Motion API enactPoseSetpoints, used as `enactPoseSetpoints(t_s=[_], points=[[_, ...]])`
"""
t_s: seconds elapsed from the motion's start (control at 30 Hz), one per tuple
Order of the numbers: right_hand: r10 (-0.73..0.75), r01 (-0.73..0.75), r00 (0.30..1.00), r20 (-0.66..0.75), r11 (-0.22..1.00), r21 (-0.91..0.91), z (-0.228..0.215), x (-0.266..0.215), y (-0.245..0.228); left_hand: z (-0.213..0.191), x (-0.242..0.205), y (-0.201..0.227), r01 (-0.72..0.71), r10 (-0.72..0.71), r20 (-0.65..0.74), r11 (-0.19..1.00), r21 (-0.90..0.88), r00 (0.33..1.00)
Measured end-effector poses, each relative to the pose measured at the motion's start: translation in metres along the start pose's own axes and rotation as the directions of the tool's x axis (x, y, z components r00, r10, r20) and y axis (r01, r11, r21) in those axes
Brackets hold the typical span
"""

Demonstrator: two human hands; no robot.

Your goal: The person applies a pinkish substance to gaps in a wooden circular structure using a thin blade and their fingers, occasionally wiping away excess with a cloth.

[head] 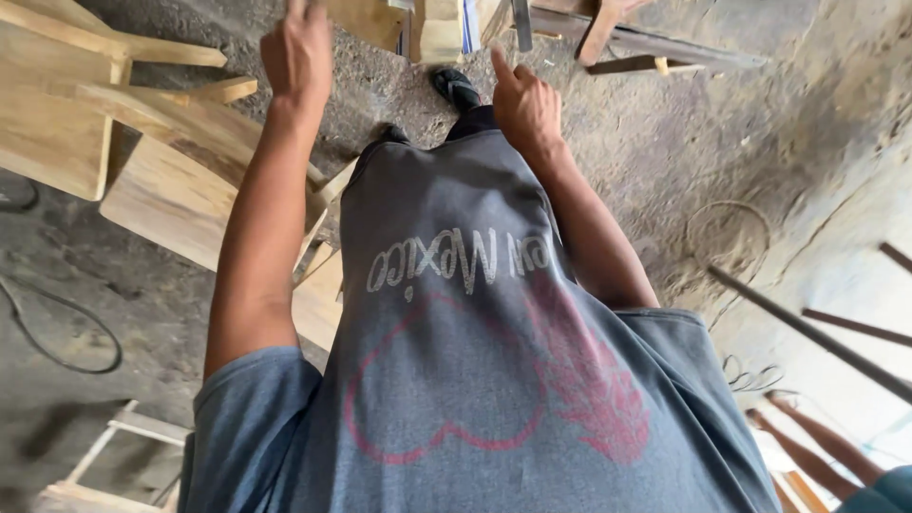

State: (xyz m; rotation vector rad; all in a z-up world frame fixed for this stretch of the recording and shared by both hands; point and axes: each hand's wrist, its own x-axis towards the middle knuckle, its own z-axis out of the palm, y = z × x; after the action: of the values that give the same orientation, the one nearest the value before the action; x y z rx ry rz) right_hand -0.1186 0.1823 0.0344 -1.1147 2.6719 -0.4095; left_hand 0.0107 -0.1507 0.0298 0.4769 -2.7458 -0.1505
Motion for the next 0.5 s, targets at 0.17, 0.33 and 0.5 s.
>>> enactPoseSetpoints(t_s=[0.17, 0.33, 0.5], points=[[0.153, -0.321, 0.939, 0.308, 0.073, 0.944, -0.028, -0.034, 0.012, -0.023, 0.009, 0.013, 0.616, -0.565, 0.262, 0.643, -0.455, 0.783], [-0.01, -0.162, 0.982, 0.187, -0.543, 0.824, -0.066, -0.05, -0.005, -0.054, -0.013, 0.051, 0.427, -0.317, 0.316, 0.395, -0.813, 0.894], [-0.045, -0.067, 0.998, 0.052, -0.491, 0.868, -0.104, -0.053, -0.033, -0.119, 0.004, 0.133, 0.328, -0.039, 0.345, 0.423, -0.845, 0.938]])
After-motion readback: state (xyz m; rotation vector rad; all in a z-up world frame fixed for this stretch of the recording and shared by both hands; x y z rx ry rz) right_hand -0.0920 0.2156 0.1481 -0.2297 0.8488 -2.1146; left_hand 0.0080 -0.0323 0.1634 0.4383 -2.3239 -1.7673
